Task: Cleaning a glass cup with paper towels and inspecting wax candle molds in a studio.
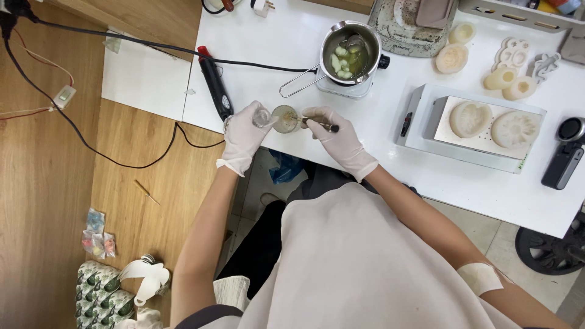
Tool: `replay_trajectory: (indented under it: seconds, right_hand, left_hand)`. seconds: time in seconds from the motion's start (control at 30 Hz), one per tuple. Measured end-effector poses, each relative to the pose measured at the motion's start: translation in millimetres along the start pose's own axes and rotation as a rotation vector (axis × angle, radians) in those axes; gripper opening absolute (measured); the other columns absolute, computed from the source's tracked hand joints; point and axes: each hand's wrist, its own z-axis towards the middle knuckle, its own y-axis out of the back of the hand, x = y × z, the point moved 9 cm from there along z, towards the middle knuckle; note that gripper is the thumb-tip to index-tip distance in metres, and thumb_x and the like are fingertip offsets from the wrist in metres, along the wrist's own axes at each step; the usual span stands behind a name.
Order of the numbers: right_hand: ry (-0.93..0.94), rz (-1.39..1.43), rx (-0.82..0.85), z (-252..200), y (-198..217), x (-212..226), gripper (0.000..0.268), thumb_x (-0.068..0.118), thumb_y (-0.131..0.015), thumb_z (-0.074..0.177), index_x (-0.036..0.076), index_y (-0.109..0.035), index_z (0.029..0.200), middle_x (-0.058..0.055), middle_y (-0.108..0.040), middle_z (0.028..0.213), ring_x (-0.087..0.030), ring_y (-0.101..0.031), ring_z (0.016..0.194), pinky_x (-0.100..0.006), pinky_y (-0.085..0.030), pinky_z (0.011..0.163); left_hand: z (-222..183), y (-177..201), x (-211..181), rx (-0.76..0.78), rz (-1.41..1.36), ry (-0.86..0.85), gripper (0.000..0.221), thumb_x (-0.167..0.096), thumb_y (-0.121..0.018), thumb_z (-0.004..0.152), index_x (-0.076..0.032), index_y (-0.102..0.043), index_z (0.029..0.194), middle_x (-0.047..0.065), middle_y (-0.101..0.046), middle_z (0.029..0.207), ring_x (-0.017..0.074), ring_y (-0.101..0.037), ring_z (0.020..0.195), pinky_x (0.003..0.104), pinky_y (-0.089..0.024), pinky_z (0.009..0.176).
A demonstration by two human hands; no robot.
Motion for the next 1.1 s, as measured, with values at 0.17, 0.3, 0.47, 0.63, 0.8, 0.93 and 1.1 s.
replay_trajectory:
  seconds: [0.17, 0.3, 0.47, 0.63, 0.8, 0.93, 1.1]
  right_hand:
    - [-0.022, 0.219, 0.080, -14, -7, 37, 0.018, 0.009, -0.061, 0.102, 0.002, -0.067, 0.117, -0.007, -0.075, 0.106, -0.009, -0.066, 0.091, -0.024, -0.055, 0.080]
    - [0.117, 0.164, 0.178, -31, -18, 89, 0.014, 0.006, -0.063, 0.103, 0.001, -0.068, 0.115, -0.006, -0.074, 0.108, -0.010, -0.069, 0.098, -0.025, -0.056, 0.085]
    - [0.347, -0.210, 0.147, -48, -26, 146, 0.013, 0.004, -0.072, 0.096, 0.004, -0.072, 0.108, -0.006, -0.073, 0.098, -0.015, -0.068, 0.085, -0.028, -0.056, 0.074]
    - [0.608, -0.495, 0.061, -64, -31, 174, 0.014, 0.005, -0.078, 0.092, 0.007, -0.071, 0.105, -0.006, -0.072, 0.093, -0.021, -0.068, 0.081, -0.032, -0.054, 0.071]
    - [0.499, -0.372, 0.042, -60, -27, 157, 0.014, 0.005, -0.077, 0.095, 0.006, -0.070, 0.107, -0.006, -0.072, 0.096, -0.016, -0.070, 0.080, -0.028, -0.055, 0.068]
    - [0.495, -0.363, 0.037, -62, -28, 159, 0.014, 0.005, -0.077, 0.094, 0.006, -0.071, 0.107, -0.006, -0.072, 0.095, -0.016, -0.069, 0.078, -0.028, -0.054, 0.066]
    - [0.533, -0.457, 0.014, -62, -27, 165, 0.015, 0.003, -0.078, 0.093, 0.007, -0.071, 0.106, -0.006, -0.072, 0.094, -0.019, -0.068, 0.078, -0.029, -0.053, 0.066]
  left_hand:
    - [-25, 5, 8, -0.041, -0.386, 0.089, 0.034, -0.020, -0.090, 0.082, -0.005, -0.060, 0.083, 0.008, -0.062, 0.069, 0.0270, -0.060, 0.061, 0.035, -0.052, 0.061]
    - [-38, 28, -26, -0.138, -0.457, -0.058, 0.034, -0.007, -0.091, 0.075, -0.008, -0.058, 0.084, 0.004, -0.063, 0.078, 0.0256, -0.061, 0.074, 0.034, -0.050, 0.070]
    - [-45, 68, -76, -0.243, -0.356, -0.235, 0.035, 0.001, -0.084, 0.071, -0.009, -0.060, 0.093, 0.006, -0.062, 0.090, 0.0298, -0.060, 0.090, 0.039, -0.049, 0.083]
    - [-42, 76, -91, -0.266, -0.299, -0.316, 0.035, 0.001, -0.084, 0.071, -0.008, -0.061, 0.095, 0.006, -0.061, 0.087, 0.0311, -0.057, 0.085, 0.040, -0.048, 0.080]
    - [-37, 70, -93, -0.196, -0.314, -0.284, 0.029, 0.000, -0.084, 0.079, -0.012, -0.060, 0.091, 0.003, -0.061, 0.084, 0.0286, -0.059, 0.080, 0.037, -0.047, 0.077]
    - [-37, 68, -91, -0.193, -0.308, -0.284, 0.029, 0.001, -0.081, 0.075, -0.012, -0.062, 0.091, 0.003, -0.062, 0.083, 0.0291, -0.059, 0.080, 0.037, -0.048, 0.077]
    - [-36, 67, -88, -0.178, -0.323, -0.266, 0.026, 0.000, -0.081, 0.077, -0.010, -0.062, 0.092, 0.005, -0.063, 0.083, 0.0299, -0.060, 0.079, 0.039, -0.048, 0.075]
